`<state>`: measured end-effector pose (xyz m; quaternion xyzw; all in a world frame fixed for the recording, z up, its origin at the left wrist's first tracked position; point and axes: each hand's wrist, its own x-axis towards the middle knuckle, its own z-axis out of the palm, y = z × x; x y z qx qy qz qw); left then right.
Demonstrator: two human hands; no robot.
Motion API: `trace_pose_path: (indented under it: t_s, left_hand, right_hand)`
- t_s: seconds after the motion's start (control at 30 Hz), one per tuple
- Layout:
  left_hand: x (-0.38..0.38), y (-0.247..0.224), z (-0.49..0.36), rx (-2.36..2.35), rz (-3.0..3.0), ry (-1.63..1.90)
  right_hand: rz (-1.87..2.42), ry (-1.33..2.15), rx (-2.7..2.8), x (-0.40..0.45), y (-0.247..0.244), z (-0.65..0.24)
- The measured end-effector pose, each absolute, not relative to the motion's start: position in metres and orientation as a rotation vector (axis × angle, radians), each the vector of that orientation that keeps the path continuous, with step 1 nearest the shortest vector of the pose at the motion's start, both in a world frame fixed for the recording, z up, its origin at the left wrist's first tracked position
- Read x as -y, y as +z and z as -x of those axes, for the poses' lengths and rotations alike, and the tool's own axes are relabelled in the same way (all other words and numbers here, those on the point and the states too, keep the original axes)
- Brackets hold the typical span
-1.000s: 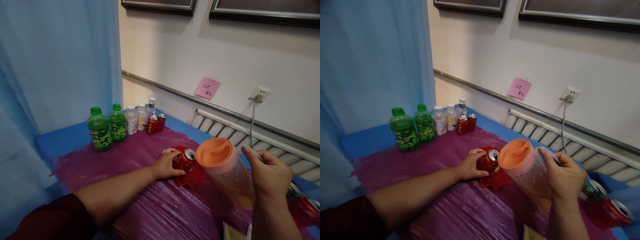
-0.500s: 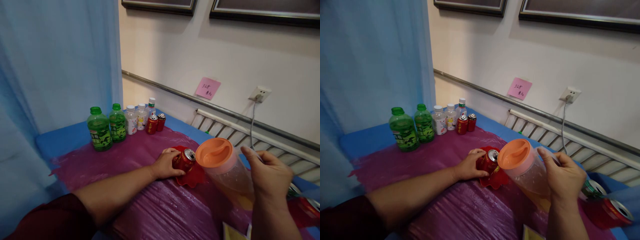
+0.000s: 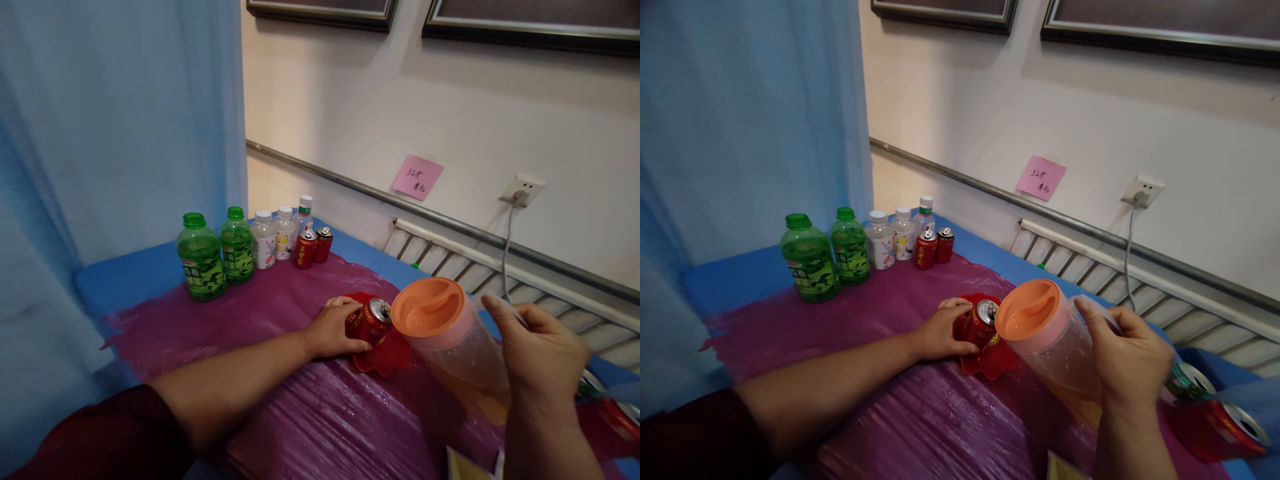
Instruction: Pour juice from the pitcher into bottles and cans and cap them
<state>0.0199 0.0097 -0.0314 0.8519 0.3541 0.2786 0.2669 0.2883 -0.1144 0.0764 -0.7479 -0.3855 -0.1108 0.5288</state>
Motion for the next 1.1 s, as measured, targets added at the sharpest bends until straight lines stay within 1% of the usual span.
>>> trace_pose_path:
  t_s: [1.1]
  left_hand:
    - [-0.0102,-0.0337,-0.0198,-0.951,-2.288,0.774]
  right_hand:
    - [1.802,-0.257,0.898,0.1156,0.0772,-0.2873]
